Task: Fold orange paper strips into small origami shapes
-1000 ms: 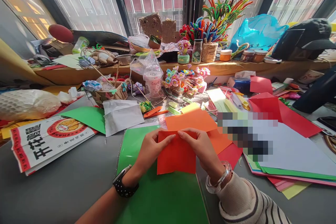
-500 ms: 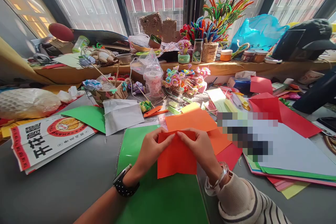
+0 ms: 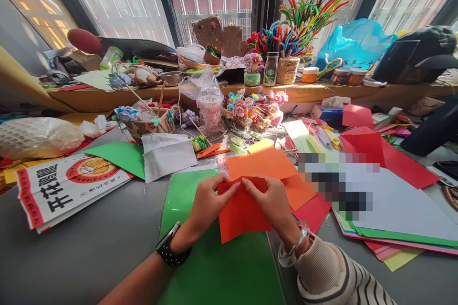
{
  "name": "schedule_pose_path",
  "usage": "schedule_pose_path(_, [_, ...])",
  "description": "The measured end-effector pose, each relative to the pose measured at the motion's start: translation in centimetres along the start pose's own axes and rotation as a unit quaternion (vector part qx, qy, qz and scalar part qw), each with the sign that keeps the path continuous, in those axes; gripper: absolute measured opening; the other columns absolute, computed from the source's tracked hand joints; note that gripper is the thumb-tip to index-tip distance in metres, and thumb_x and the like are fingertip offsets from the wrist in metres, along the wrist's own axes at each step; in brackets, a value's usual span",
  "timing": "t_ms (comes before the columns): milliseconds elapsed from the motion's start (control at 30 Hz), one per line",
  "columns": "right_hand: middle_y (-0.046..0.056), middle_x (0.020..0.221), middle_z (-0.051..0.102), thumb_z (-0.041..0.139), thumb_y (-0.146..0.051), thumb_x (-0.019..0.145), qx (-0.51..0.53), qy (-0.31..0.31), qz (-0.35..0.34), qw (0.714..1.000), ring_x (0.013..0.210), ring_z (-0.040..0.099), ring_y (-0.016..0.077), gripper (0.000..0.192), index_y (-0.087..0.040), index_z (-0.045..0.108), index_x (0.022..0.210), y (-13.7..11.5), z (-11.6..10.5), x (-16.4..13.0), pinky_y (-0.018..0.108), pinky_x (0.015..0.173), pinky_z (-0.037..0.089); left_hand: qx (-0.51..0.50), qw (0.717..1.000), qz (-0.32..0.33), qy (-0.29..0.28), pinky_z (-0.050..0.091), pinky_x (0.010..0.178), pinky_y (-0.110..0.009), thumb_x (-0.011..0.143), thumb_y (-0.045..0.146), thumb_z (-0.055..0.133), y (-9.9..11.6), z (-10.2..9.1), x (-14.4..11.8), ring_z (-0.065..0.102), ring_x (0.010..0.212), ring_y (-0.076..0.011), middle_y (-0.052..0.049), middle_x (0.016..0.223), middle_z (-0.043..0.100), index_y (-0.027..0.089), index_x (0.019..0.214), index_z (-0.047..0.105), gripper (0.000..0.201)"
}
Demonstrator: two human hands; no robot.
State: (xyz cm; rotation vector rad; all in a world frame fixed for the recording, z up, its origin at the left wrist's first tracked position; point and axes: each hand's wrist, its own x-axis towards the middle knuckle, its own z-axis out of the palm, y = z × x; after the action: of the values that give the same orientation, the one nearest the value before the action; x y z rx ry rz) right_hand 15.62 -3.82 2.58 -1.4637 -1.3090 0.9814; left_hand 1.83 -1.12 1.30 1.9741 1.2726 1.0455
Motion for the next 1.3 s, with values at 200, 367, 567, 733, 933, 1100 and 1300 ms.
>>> schedule_pose_path(200, [0.007, 0.074, 0.068, 0.055, -0.041, 0.069, -0.002, 0.019, -0.013, 1.000, 0.067, 0.062, 0.0233, 0.027, -0.017, 0.066, 0.074, 0.5, 0.2, 0.0, 0.028, 0.052, 0.047, 0.006, 1.000, 0.006, 0.000, 0.032, 0.050, -0.020, 0.073, 0.030, 0.046, 0.1, 0.1, -0.1, 0.041, 0.051, -0.0087, 0.003, 0.054, 0.051, 0.015, 0.057, 0.051, 0.023])
schedule_pose_path(367, [0.007, 0.078, 0.068, 0.056, -0.040, 0.068, 0.010, 0.010, 0.005, 1.000, 0.070, 0.062, 0.0243, 0.027, -0.017, 0.067, 0.076, -0.2, 0.1, -0.3, 0.029, 0.052, 0.048, 0.009, 1.000, 0.017, 0.017, 0.032, 0.050, -0.020, 0.073, 0.029, 0.047, 0.0, 0.3, -0.2, 0.041, 0.050, -0.0085, 0.003, 0.052, 0.051, 0.016, 0.056, 0.051, 0.022])
schedule_pose_path(567, [0.007, 0.080, 0.068, 0.056, -0.040, 0.067, 0.022, 0.006, 0.017, 1.000, 0.071, 0.062, 0.0250, 0.026, -0.018, 0.067, 0.076, -0.6, 0.0, -0.4, 0.028, 0.051, 0.048, 0.019, 0.999, 0.025, 0.017, 0.032, 0.050, -0.020, 0.073, 0.028, 0.047, -0.1, 0.3, -0.2, 0.040, 0.050, -0.0083, 0.003, 0.051, 0.049, 0.016, 0.055, 0.050, 0.022])
schedule_pose_path(733, [0.007, 0.079, 0.068, 0.056, -0.039, 0.067, 0.005, 0.021, 0.006, 1.000, 0.071, 0.062, 0.0247, 0.026, -0.018, 0.068, 0.075, -0.5, 0.0, -0.3, 0.029, 0.052, 0.047, 0.051, 0.998, 0.033, 0.021, 0.032, 0.050, -0.020, 0.074, 0.028, 0.046, 0.0, 0.4, -0.3, 0.040, 0.049, -0.0083, 0.003, 0.050, 0.047, 0.016, 0.054, 0.048, 0.024])
schedule_pose_path(933, [0.006, 0.075, 0.069, 0.056, -0.040, 0.068, 0.013, 0.015, -0.003, 1.000, 0.068, 0.062, 0.0231, 0.025, -0.018, 0.067, 0.073, -0.1, 0.0, -0.2, 0.028, 0.052, 0.046, 0.055, 0.998, 0.040, 0.010, 0.033, 0.053, -0.020, 0.076, 0.028, 0.045, 0.1, 0.3, -0.3, 0.044, 0.053, -0.0091, 0.002, 0.055, 0.052, 0.016, 0.058, 0.048, 0.022])
schedule_pose_path(1100, [0.007, 0.075, 0.068, 0.055, -0.041, 0.069, -0.003, 0.025, -0.006, 1.000, 0.067, 0.062, 0.0227, 0.027, -0.017, 0.066, 0.075, -0.1, 0.0, -0.3, 0.028, 0.053, 0.047, 0.065, 0.997, 0.046, 0.010, 0.033, 0.052, -0.020, 0.077, 0.029, 0.044, 0.1, 0.3, -0.3, 0.043, 0.052, -0.0089, 0.002, 0.054, 0.050, 0.016, 0.058, 0.048, 0.023])
schedule_pose_path(1300, [0.008, 0.080, 0.068, 0.054, -0.040, 0.070, -0.005, 0.027, -0.018, 0.999, 0.068, 0.062, 0.0217, 0.028, -0.016, 0.067, 0.076, 0.0, 0.0, -0.3, 0.027, 0.053, 0.047, 0.084, 0.994, 0.069, 0.023, 0.033, 0.052, -0.020, 0.077, 0.027, 0.043, 0.0, 0.5, -0.4, 0.043, 0.053, -0.0084, 0.002, 0.055, 0.051, 0.016, 0.059, 0.049, 0.023])
